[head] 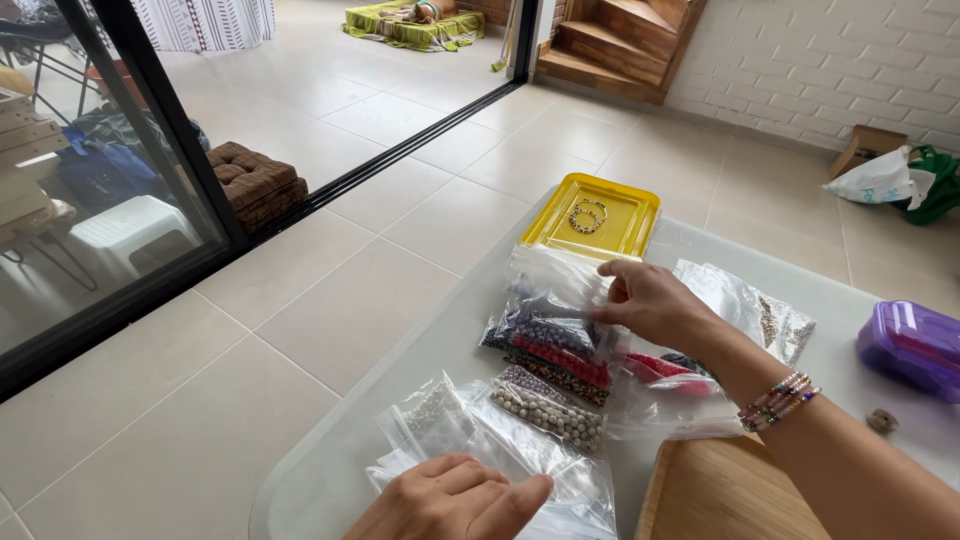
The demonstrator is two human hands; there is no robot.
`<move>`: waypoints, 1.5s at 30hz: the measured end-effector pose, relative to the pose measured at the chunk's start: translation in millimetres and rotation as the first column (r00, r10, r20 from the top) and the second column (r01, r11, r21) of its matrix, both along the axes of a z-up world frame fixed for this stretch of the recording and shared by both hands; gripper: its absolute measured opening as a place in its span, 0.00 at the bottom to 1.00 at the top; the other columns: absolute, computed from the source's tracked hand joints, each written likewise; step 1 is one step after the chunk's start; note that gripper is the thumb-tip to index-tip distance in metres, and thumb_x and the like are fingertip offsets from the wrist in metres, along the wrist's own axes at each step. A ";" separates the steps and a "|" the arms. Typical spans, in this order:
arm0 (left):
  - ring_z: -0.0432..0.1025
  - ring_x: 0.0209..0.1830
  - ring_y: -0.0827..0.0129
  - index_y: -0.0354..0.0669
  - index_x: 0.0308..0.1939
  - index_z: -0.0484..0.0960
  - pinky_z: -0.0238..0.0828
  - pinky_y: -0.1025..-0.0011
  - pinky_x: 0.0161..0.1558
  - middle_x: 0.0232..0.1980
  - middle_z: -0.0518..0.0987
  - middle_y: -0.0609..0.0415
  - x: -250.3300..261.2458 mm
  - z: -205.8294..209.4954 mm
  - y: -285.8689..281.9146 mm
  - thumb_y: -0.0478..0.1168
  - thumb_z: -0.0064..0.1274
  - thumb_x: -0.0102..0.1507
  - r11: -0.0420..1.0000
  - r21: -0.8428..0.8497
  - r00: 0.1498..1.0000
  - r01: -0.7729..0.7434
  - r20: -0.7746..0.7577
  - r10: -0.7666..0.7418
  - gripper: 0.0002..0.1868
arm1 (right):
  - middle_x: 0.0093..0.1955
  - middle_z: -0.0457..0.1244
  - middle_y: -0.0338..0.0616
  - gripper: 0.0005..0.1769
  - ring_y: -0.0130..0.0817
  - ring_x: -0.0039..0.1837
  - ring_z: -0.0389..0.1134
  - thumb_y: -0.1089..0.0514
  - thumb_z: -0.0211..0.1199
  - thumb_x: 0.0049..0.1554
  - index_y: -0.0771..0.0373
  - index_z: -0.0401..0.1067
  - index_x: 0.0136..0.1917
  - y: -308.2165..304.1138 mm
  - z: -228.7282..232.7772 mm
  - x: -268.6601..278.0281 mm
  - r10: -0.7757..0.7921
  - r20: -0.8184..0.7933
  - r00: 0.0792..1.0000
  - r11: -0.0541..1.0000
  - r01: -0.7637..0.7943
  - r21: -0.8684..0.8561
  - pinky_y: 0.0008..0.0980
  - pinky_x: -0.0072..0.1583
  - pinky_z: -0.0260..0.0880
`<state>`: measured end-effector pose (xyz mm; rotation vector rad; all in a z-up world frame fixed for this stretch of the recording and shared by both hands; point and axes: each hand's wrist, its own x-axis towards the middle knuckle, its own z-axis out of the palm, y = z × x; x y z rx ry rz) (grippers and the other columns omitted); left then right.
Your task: Sorting and bagging small beads from a wooden tray into clear plastic bags.
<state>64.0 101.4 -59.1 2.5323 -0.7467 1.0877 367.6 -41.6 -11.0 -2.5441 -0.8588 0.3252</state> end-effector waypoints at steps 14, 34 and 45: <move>0.74 0.65 0.63 0.39 0.58 0.81 0.66 0.51 0.64 0.60 0.81 0.55 16.5 -27.2 3.7 0.48 0.51 0.74 0.997 -0.027 0.996 -0.070 0.060 0.071 0.17 | 0.46 0.72 0.37 0.07 0.35 0.49 0.70 0.62 0.69 0.52 0.54 0.76 0.46 -33.7 -4.5 -65.3 0.285 0.669 0.687 0.937 -0.345 -0.045 0.37 0.54 0.69; 0.81 0.52 0.72 0.52 0.35 0.80 0.75 0.62 0.54 0.48 0.87 0.63 27.6 -52.6 17.1 0.36 0.48 0.72 0.997 0.060 0.999 0.040 0.014 -0.041 0.11 | 0.59 0.67 0.38 0.18 0.45 0.61 0.64 0.49 0.71 0.56 0.51 0.80 0.59 42.6 -0.3 30.7 0.068 0.278 0.958 0.998 -0.060 -0.037 0.42 0.52 0.67; 0.66 0.20 0.77 0.50 0.28 0.74 0.62 0.79 0.21 0.25 0.69 0.60 20.3 -16.3 8.3 0.36 0.47 0.70 0.998 0.054 1.000 0.016 -0.011 -0.015 0.14 | 0.47 0.71 0.41 0.18 0.37 0.44 0.68 0.45 0.64 0.60 0.55 0.71 0.60 67.7 20.5 12.6 -0.105 0.028 0.994 0.972 0.108 -0.208 0.35 0.43 0.67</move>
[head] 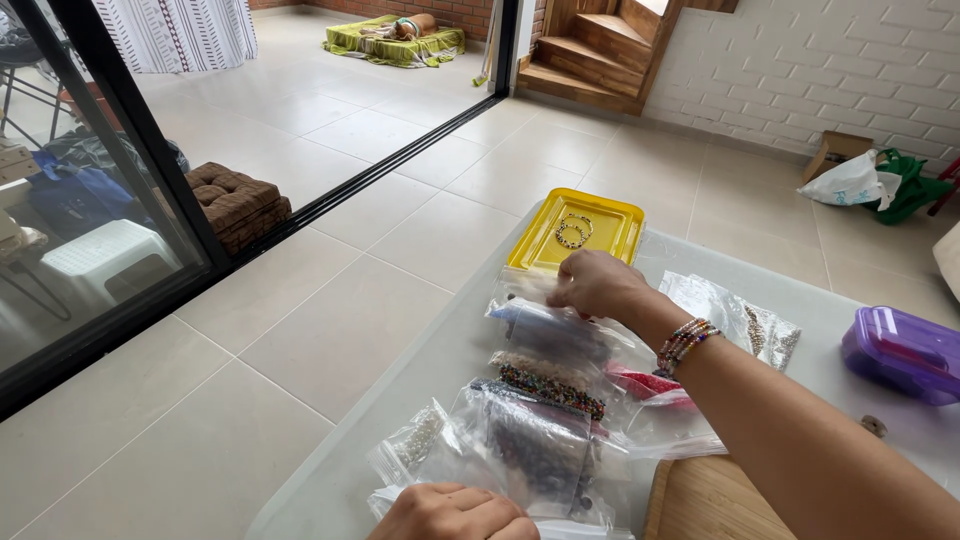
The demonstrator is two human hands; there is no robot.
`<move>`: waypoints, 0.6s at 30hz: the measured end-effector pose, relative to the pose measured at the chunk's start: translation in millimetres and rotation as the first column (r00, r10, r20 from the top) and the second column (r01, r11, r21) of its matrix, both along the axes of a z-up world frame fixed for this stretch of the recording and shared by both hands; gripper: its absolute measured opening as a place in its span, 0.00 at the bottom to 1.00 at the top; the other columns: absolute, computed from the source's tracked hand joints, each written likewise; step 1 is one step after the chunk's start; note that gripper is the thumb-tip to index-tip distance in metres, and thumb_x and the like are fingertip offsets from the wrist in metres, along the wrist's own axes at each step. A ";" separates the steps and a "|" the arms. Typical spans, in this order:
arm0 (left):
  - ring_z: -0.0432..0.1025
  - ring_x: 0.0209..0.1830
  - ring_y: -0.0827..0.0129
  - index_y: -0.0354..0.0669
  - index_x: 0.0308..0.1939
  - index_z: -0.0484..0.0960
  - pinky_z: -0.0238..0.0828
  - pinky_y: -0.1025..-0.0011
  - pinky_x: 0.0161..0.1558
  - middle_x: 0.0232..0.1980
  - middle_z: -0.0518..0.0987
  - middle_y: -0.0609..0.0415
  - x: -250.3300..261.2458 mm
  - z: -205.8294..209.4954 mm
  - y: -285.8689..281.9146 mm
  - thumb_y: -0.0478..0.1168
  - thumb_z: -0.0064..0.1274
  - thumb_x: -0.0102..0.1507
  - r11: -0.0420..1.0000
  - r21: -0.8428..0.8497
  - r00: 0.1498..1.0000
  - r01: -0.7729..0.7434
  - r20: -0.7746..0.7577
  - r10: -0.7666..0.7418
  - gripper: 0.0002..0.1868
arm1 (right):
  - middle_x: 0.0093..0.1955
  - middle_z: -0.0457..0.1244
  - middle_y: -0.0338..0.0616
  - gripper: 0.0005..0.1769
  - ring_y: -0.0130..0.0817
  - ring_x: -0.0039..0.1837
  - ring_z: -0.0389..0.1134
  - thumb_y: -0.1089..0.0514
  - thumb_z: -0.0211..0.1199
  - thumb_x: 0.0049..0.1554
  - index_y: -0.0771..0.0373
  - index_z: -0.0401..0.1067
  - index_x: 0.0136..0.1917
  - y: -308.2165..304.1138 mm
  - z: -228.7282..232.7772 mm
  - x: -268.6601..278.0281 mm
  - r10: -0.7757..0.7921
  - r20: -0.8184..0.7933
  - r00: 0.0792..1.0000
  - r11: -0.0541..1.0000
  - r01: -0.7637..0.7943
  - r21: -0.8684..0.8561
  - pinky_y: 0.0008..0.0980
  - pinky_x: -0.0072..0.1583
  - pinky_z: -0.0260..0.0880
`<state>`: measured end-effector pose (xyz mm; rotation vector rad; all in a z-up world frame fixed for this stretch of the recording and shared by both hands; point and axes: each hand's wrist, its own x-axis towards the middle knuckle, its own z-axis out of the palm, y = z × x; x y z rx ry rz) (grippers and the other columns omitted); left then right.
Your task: Sorting and bagging small beads from a wooden tray into clear plastic bags.
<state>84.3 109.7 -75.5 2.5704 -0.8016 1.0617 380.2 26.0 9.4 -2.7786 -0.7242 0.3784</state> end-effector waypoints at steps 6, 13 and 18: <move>0.62 0.17 0.72 0.50 0.26 0.67 0.57 0.73 0.21 0.23 0.63 0.59 4.0 19.8 2.8 0.38 0.45 0.71 0.998 0.052 0.999 -0.031 -0.032 0.032 0.17 | 0.49 0.71 0.34 0.06 0.38 0.43 0.67 0.52 0.75 0.47 0.49 0.79 0.34 -17.6 6.1 12.3 0.054 0.211 0.976 0.994 -0.073 0.084 0.37 0.40 0.62; 0.73 0.25 0.52 0.46 0.31 0.71 0.70 0.58 0.41 0.32 0.79 0.50 43.9 85.4 9.9 0.25 0.47 0.49 0.980 0.196 0.923 0.035 -0.383 0.044 0.12 | 0.55 0.74 0.49 0.13 0.31 0.38 0.63 0.63 0.67 0.59 0.57 0.63 0.38 -63.8 55.1 -13.6 0.095 -0.119 0.988 0.865 -0.022 0.502 0.22 0.34 0.57; 0.74 0.43 0.54 0.47 0.44 0.75 0.63 0.55 0.52 0.45 0.80 0.51 59.4 85.2 -1.5 0.26 0.51 0.50 0.958 0.286 0.798 -0.018 -0.574 0.187 0.20 | 0.53 0.74 0.53 0.09 0.34 0.39 0.72 0.62 0.65 0.61 0.60 0.66 0.43 -73.8 55.8 -8.0 0.111 -0.101 0.989 0.823 -0.035 0.567 0.21 0.36 0.62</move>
